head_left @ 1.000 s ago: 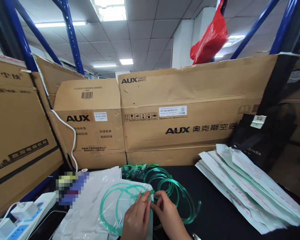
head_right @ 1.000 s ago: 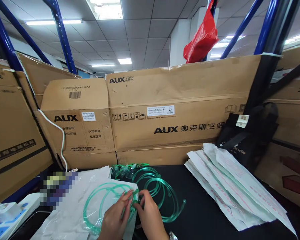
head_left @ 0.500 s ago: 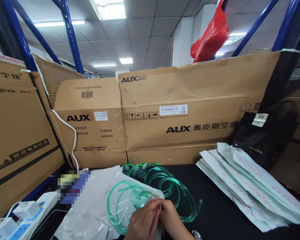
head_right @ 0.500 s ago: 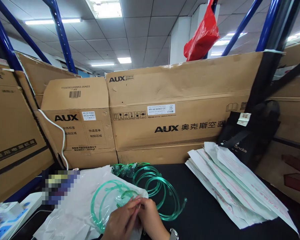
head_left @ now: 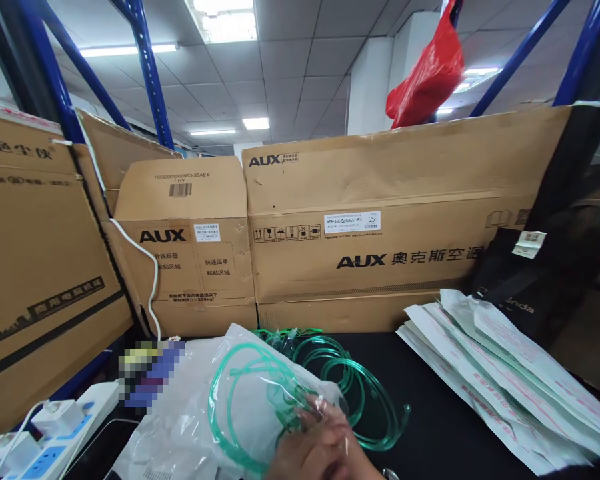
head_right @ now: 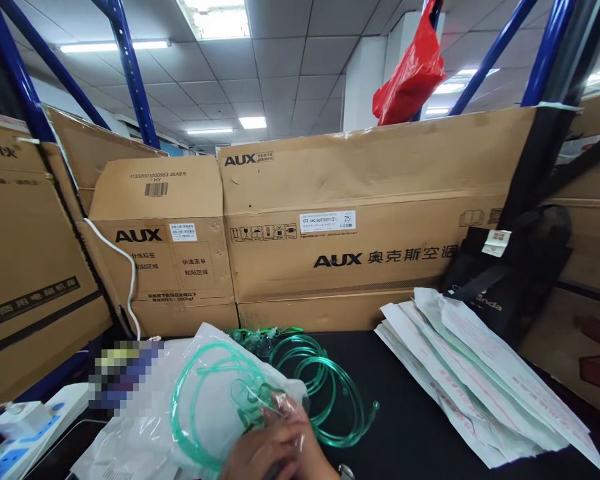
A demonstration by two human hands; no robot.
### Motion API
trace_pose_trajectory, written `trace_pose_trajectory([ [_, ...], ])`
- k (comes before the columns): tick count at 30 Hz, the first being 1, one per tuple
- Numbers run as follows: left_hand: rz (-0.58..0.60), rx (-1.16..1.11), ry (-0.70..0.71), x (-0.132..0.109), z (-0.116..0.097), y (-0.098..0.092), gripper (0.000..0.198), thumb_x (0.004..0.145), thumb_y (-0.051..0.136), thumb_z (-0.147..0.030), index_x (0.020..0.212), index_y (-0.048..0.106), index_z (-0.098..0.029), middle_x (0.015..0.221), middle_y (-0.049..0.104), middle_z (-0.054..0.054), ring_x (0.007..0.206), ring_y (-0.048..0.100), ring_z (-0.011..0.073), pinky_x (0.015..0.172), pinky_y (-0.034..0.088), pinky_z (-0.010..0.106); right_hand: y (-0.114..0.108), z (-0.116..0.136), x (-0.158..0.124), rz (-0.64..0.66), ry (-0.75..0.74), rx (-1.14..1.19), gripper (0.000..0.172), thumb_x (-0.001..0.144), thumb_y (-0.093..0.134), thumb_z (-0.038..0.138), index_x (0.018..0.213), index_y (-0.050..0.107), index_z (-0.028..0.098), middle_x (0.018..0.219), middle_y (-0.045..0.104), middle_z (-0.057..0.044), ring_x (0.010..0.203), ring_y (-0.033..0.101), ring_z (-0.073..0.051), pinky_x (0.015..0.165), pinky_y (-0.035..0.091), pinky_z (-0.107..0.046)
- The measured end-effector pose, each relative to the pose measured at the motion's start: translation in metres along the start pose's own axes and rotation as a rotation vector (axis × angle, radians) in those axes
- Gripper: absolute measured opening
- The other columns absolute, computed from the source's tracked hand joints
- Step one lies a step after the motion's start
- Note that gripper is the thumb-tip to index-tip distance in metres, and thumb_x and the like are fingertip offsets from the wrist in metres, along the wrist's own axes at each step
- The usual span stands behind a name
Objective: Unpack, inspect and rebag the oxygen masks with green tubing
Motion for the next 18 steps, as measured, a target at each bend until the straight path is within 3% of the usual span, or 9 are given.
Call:
trace_pose_trajectory([
  [1, -0.003, -0.007, -0.023, 0.003, 0.005, -0.009, 0.027, 0.078, 0.050, -0.023, 0.104, 0.054, -0.018, 0.102, 0.067, 0.006, 0.097, 0.060, 0.0151, 0.078, 0.051, 0.019, -0.006, 0.006, 0.003, 0.008, -0.013, -0.007, 0.026, 0.076, 0.054, 0.045, 0.077, 0.062, 0.020, 0.077, 0.062, -0.004, 0.076, 0.058, -0.020, 0.072, 0.048, -0.032],
  [3, -0.091, 0.061, -0.221, 0.006, 0.028, -0.035, 0.033, 0.077, 0.051, -0.017, 0.110, 0.050, -0.017, 0.111, 0.061, 0.009, 0.111, 0.050, 0.0198, 0.090, 0.045, 0.030, -0.020, 0.021, 0.008, 0.011, -0.053, -0.041, 0.028, 0.072, 0.056, 0.048, 0.072, 0.061, 0.020, 0.074, 0.061, -0.005, 0.076, 0.057, -0.022, 0.074, 0.046, -0.032],
  [5, -0.277, 0.177, -0.535, -0.001, 0.061, -0.069, 0.031, 0.078, 0.050, -0.016, 0.109, 0.051, -0.020, 0.120, 0.055, 0.009, 0.121, 0.039, 0.0236, 0.102, 0.029, 0.043, -0.032, 0.035, 0.011, -0.014, -0.080, -0.100, 0.030, 0.071, 0.055, 0.048, 0.068, 0.059, 0.019, 0.070, 0.059, -0.004, 0.069, 0.055, -0.020, 0.067, 0.046, -0.031],
  [7, -0.401, 0.188, -0.869, -0.018, 0.094, -0.091, 0.044, 0.076, 0.055, -0.027, 0.117, 0.045, -0.017, 0.128, 0.046, 0.012, 0.124, 0.031, 0.0268, 0.103, 0.023, 0.045, -0.040, 0.041, 0.014, -0.039, -0.069, -0.108, 0.033, 0.072, 0.052, 0.050, 0.067, 0.057, 0.018, 0.061, 0.054, -0.002, 0.054, 0.051, -0.016, 0.054, 0.045, -0.028],
  [9, -0.417, -0.061, -1.183, -0.040, 0.123, -0.090, 0.049, 0.073, 0.056, -0.038, 0.117, 0.046, -0.017, 0.124, 0.049, 0.012, 0.119, 0.039, 0.0278, 0.100, 0.029, 0.042, -0.047, 0.040, 0.017, -0.076, -0.038, -0.061, 0.034, 0.070, 0.054, 0.052, 0.066, 0.055, 0.018, 0.055, 0.048, 0.001, 0.045, 0.045, -0.012, 0.043, 0.040, -0.024],
  [11, -0.369, -0.424, -1.362, -0.054, 0.140, -0.074, 0.049, 0.069, 0.057, -0.046, 0.108, 0.053, -0.016, 0.114, 0.057, 0.012, 0.111, 0.047, 0.0292, 0.092, 0.037, 0.038, -0.054, 0.036, 0.019, -0.123, 0.001, 0.005, 0.036, 0.066, 0.058, 0.053, 0.069, 0.056, 0.017, 0.052, 0.045, 0.003, 0.041, 0.041, -0.010, 0.039, 0.036, -0.022],
  [14, -0.296, -0.791, -1.414, -0.057, 0.144, -0.057, 0.047, 0.065, 0.062, -0.048, 0.097, 0.058, -0.013, 0.103, 0.064, 0.012, 0.101, 0.054, 0.0286, 0.083, 0.042, 0.033, -0.061, 0.029, 0.021, -0.144, 0.043, 0.063, 0.038, 0.063, 0.062, 0.052, 0.077, 0.060, 0.017, 0.050, 0.045, 0.004, 0.039, 0.038, -0.008, 0.036, 0.032, -0.020],
  [18, -0.290, -1.016, -1.405, -0.052, 0.137, -0.056, 0.048, 0.068, 0.063, -0.041, 0.107, 0.055, -0.014, 0.097, 0.066, 0.010, 0.091, 0.059, 0.0251, 0.071, 0.045, 0.028, -0.058, 0.028, 0.020, -0.062, 0.097, 0.038, 0.032, 0.062, 0.065, 0.048, 0.068, 0.060, 0.017, 0.046, 0.045, 0.004, 0.035, 0.039, -0.008, 0.033, 0.030, -0.020],
])
Point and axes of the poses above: each hand's wrist, its own x-axis towards the middle knuckle, its own y-axis out of the palm, z = x × y, the point moved 7 cm from there along x, towards the middle knuckle
